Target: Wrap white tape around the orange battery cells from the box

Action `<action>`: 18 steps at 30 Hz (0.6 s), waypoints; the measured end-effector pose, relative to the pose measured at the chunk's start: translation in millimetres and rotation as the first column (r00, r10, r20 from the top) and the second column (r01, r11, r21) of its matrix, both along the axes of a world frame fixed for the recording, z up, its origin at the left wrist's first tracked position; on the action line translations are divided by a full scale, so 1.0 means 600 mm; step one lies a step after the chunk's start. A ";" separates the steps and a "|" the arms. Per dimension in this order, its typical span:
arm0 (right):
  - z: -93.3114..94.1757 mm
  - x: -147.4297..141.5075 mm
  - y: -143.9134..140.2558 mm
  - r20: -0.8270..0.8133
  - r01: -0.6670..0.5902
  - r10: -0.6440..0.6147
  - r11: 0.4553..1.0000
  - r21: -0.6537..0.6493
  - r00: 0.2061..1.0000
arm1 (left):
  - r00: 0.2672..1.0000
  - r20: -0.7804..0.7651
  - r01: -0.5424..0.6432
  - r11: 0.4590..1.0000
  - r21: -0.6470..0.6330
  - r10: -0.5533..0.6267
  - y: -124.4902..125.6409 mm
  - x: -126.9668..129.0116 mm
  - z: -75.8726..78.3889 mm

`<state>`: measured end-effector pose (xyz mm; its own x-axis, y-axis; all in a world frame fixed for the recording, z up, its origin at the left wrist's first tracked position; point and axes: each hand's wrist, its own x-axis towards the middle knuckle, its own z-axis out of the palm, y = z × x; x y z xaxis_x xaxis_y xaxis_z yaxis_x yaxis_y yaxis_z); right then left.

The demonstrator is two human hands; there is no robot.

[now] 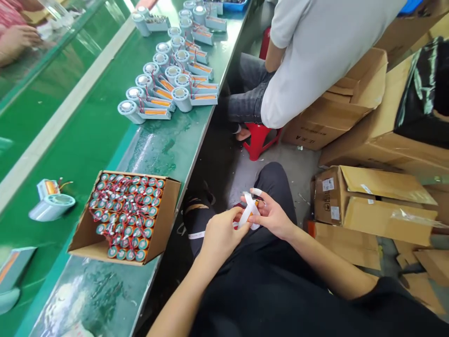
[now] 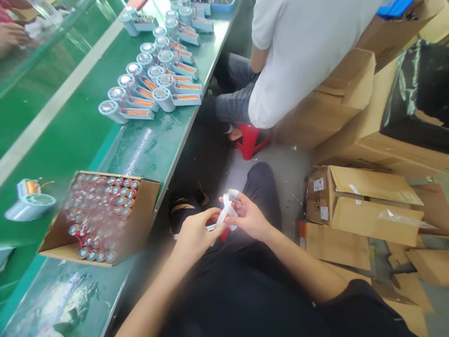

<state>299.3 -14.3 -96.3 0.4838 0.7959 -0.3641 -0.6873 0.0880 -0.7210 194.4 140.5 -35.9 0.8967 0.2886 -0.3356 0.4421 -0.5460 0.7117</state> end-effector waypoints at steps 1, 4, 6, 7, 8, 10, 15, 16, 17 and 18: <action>0.000 0.001 -0.001 0.007 -0.032 0.032 0.999 0.004 0.999 | 1.000 0.018 -0.005 1.000 -0.012 0.005 0.003 -0.005 -0.005; 0.004 0.014 -0.004 0.038 -0.139 0.140 0.990 -0.023 0.989 | 0.999 0.025 -0.040 0.999 0.010 0.039 0.014 -0.030 -0.010; 0.005 0.036 -0.005 0.103 -0.137 0.146 0.986 -0.094 0.984 | 0.997 -0.042 -0.071 0.997 -0.007 0.071 0.024 -0.054 -0.006; 0.002 0.051 -0.004 0.157 -0.080 0.101 0.988 -0.134 0.982 | 0.993 -0.088 -0.086 0.996 -0.025 0.084 0.030 -0.067 -0.002; -0.002 0.066 -0.002 0.225 0.008 0.030 0.986 -0.164 0.974 | 0.987 -0.129 -0.104 0.994 -0.040 0.098 0.035 -0.080 0.003; -0.017 0.095 0.008 0.423 0.156 -0.052 0.964 -0.215 0.904 | 0.980 -0.152 -0.141 0.989 -0.052 0.132 0.044 -0.104 0.013; -0.033 0.094 0.042 0.824 0.128 0.454 0.846 -0.518 0.338 | 0.944 0.165 -0.306 0.945 0.114 0.285 0.047 -0.139 0.035; -0.027 0.078 0.046 0.805 0.065 0.482 0.843 -0.534 0.347 | 0.927 0.250 -0.328 0.930 0.169 0.281 0.045 -0.140 0.040; -0.018 0.059 0.050 0.766 -0.051 0.467 0.866 -0.498 0.442 | 0.910 0.325 -0.338 0.916 0.216 0.259 0.043 -0.140 0.044; -0.008 0.037 0.054 0.685 -0.199 0.440 0.892 -0.405 0.580 | 0.893 0.387 -0.342 0.905 0.254 0.229 0.040 -0.138 0.048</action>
<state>321.7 17.9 -101.0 0.4100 0.8873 -0.2112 0.1529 -0.2952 -0.9431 111.6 164.7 -6.9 0.8004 0.5868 0.1228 0.3738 -0.6485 0.6631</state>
